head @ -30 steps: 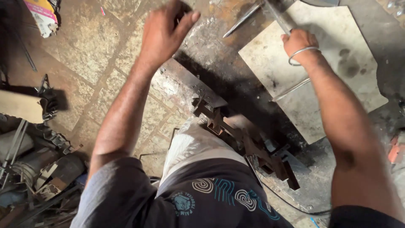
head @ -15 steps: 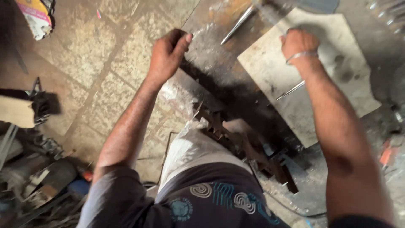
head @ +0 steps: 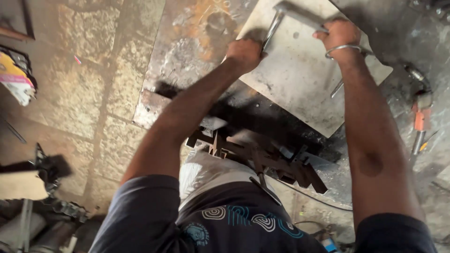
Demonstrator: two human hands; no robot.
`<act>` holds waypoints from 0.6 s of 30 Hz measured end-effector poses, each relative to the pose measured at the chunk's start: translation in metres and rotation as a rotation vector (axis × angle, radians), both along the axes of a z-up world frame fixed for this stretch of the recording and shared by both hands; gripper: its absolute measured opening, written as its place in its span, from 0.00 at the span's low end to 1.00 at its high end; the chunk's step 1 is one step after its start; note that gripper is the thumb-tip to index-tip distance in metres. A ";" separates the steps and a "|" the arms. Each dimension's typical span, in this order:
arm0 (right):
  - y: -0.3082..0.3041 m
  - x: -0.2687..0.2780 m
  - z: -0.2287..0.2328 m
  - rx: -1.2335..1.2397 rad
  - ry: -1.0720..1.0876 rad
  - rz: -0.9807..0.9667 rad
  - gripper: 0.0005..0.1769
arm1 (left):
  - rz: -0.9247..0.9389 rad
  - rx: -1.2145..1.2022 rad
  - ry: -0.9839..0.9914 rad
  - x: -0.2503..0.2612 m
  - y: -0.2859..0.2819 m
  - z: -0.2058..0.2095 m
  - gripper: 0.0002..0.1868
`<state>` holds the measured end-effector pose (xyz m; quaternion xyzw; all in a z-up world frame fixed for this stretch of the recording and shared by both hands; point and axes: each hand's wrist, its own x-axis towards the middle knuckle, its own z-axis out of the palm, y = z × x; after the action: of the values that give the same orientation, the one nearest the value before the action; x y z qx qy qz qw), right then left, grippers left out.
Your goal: Welding and assembling metal components at a workshop station.
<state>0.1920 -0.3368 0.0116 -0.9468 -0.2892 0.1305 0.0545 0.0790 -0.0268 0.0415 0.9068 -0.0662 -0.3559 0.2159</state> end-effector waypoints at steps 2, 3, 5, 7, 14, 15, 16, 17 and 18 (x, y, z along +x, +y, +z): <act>-0.009 0.006 -0.010 0.017 -0.078 -0.157 0.21 | 0.035 0.075 -0.093 0.016 -0.022 -0.050 0.25; -0.012 0.008 -0.021 0.020 -0.076 -0.177 0.21 | 0.015 0.078 -0.092 0.023 -0.024 -0.045 0.25; -0.021 -0.001 -0.044 -0.081 -0.273 -0.163 0.15 | 0.034 0.090 -0.029 0.027 -0.030 -0.035 0.22; -0.029 -0.009 -0.051 -0.058 -0.264 -0.199 0.15 | 0.020 0.067 -0.057 0.023 -0.029 -0.032 0.22; -0.033 -0.133 0.024 0.094 -0.297 -0.353 0.38 | -0.059 0.157 -0.044 0.007 -0.023 -0.065 0.19; -0.053 -0.159 0.011 0.077 -0.298 -0.375 0.38 | -0.083 0.144 -0.043 -0.001 -0.018 -0.050 0.19; -0.075 -0.185 0.000 0.027 -0.231 -0.426 0.40 | -0.094 0.123 -0.224 -0.006 -0.015 -0.036 0.20; -0.097 -0.212 -0.011 -0.021 -0.162 -0.478 0.43 | -0.101 0.096 -0.405 -0.011 -0.012 -0.022 0.24; -0.098 -0.224 0.001 -0.033 -0.161 -0.498 0.43 | -0.120 0.083 -0.403 -0.020 -0.010 -0.022 0.24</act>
<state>-0.0318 -0.4352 0.0130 -0.9968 -0.0487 0.0421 0.0465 0.0586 -0.0369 0.0195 0.9622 -0.1473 -0.1822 0.1391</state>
